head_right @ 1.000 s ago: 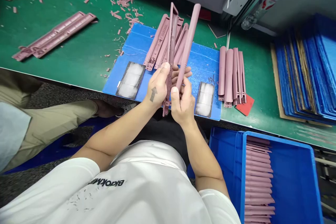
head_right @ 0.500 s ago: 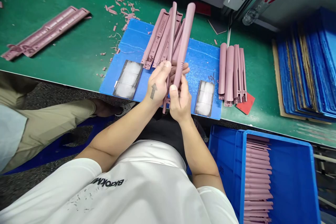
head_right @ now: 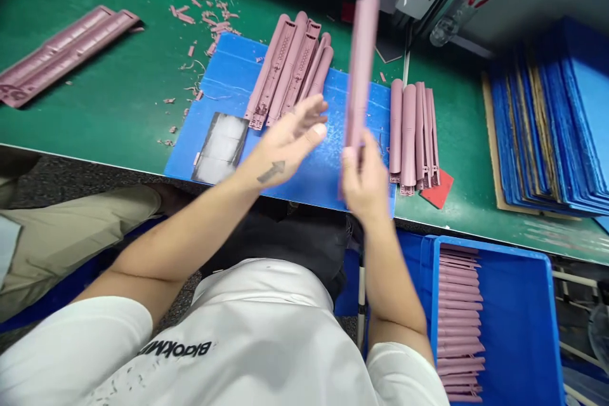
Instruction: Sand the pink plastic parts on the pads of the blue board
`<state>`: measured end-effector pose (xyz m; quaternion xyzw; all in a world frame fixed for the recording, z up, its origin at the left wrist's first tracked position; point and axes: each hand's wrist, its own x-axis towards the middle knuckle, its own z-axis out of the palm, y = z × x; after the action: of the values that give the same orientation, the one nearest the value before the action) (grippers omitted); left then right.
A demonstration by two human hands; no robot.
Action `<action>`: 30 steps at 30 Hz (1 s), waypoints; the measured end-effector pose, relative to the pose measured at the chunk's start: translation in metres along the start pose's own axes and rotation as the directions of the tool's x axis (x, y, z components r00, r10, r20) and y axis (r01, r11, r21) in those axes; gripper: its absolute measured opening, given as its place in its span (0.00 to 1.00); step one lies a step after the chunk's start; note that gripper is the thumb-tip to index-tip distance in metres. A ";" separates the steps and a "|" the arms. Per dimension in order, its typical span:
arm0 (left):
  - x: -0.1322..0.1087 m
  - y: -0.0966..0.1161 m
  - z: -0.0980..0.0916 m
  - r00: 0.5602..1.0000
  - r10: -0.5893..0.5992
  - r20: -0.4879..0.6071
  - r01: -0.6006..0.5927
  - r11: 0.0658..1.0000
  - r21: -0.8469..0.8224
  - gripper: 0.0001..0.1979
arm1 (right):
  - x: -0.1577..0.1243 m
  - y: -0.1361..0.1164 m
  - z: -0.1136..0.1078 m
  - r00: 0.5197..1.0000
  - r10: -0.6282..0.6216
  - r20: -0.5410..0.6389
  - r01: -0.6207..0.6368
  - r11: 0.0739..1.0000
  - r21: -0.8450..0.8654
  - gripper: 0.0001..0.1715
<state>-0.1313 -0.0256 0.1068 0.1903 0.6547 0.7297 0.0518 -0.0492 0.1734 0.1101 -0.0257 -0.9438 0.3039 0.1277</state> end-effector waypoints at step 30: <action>0.122 -0.031 -0.141 0.920 -0.241 -0.310 0.391 0.499 0.773 0.11 | 0.124 -0.030 0.054 0.950 0.175 0.258 -0.063 0.919 -0.390 0.33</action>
<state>-0.2978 -0.1139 0.0921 0.0092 0.9432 0.3300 0.0371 -0.1819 0.1339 0.1128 -0.0633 -0.9895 0.1248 -0.0369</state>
